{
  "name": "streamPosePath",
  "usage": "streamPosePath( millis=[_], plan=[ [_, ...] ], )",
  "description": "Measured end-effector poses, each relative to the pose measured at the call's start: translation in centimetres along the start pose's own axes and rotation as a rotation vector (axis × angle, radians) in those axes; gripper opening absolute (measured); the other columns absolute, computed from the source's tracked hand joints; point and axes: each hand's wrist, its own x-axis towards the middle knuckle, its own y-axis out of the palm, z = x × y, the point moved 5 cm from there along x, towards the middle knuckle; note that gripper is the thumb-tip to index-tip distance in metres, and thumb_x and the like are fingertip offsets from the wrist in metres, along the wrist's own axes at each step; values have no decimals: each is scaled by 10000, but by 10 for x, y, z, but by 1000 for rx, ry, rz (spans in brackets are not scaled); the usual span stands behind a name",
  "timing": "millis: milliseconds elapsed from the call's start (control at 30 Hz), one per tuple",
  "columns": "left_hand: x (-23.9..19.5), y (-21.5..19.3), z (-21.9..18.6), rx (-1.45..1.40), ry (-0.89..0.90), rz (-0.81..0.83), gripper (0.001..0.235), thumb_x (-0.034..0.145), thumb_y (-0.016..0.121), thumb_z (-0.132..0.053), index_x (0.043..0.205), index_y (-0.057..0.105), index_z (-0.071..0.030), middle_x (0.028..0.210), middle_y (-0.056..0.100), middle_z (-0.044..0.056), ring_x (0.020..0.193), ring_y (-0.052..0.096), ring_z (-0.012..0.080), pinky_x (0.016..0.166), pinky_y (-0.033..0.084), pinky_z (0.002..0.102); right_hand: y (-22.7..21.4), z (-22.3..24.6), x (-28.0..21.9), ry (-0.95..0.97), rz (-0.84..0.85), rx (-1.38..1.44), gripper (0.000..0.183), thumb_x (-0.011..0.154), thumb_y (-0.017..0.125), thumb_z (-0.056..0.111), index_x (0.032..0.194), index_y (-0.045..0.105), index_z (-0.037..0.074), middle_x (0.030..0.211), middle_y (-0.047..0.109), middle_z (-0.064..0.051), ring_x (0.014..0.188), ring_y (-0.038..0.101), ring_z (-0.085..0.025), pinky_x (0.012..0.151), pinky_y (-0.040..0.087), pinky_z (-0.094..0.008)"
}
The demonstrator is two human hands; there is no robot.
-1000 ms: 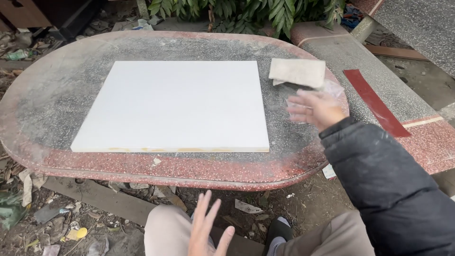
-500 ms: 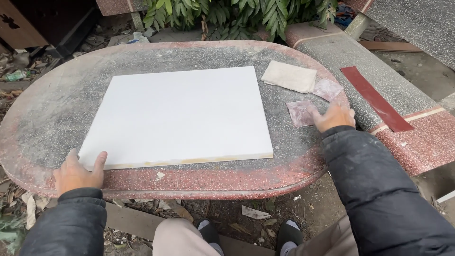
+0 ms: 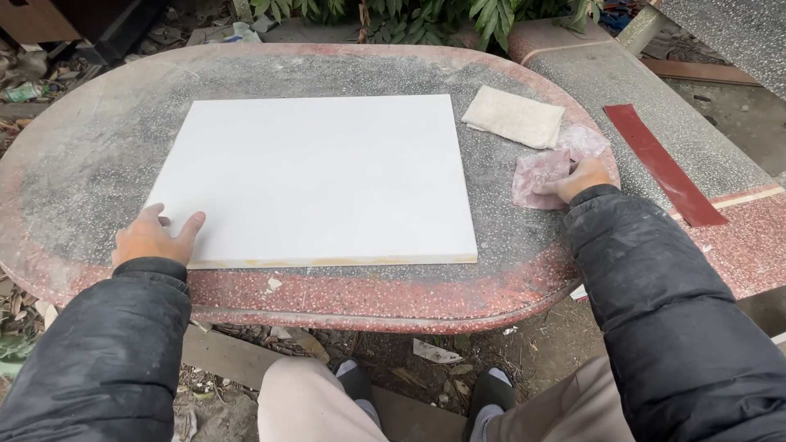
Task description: The person sands a white rectangular panel on a speckled outdoor table using sandpaper and wipes it with a cloth. The person flips the panel to sand the other side and continues sanding and wiping. The person then picks up a second white panel and repeats the sanding and wiping process.
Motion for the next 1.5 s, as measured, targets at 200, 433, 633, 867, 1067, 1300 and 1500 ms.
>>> streamPosePath(
  millis=[200,433,633,867,1067,1300,1500],
  plan=[
    [54,10,66,244,-91,-55,1109,1065,639,-952,1671,592,-24,1524,726,345,1376,646,555,1131,505,667,19,51,-131,-81,147,1170,118,1185,794,161,1104,843,91,1019,883,-52,1001,876,-175,778,732,-378],
    [42,-4,58,51,-92,193,1040,1079,664,-819,1759,555,-39,1587,720,221,1380,708,485,1068,614,699,52,105,-222,12,478,1139,415,1175,594,131,1550,687,-19,1547,774,-199,1433,766,-312,1294,613,-451],
    [-22,-7,30,-101,-195,-121,849,1047,619,-872,1703,650,-334,1463,642,305,1413,471,469,1180,374,668,46,85,-203,226,331,1131,350,1127,627,201,1429,799,162,1397,863,-4,1288,832,-117,1190,667,-352],
    [-157,-19,-1,-189,-107,-145,805,1037,666,-801,1648,707,-279,1284,593,299,1327,508,491,1127,426,670,-2,-3,-158,177,151,967,255,1119,693,132,1345,786,56,1504,813,-63,1360,813,-250,1131,739,-432],
    [-273,7,-34,-265,-23,-290,821,914,785,-785,1571,812,-294,1164,567,225,1235,549,490,1245,404,592,-36,-73,-122,163,113,856,280,1130,715,161,1395,771,90,1450,807,-39,1307,805,-218,1079,722,-394],
    [-305,12,-39,-554,-47,-185,854,934,838,-570,1655,721,-127,1246,622,209,1173,645,348,1069,542,498,-77,-93,-128,-205,-248,387,293,1075,972,268,1309,866,125,1089,819,4,899,698,-96,769,590,-323],
    [-330,30,-22,-744,-19,-347,654,1136,752,-330,1688,641,4,1440,647,166,1238,638,240,946,535,407,-83,-28,-252,-796,-589,-76,455,1212,738,-39,1661,755,33,1429,880,-176,1285,844,-400,1093,653,-504]
  ],
)
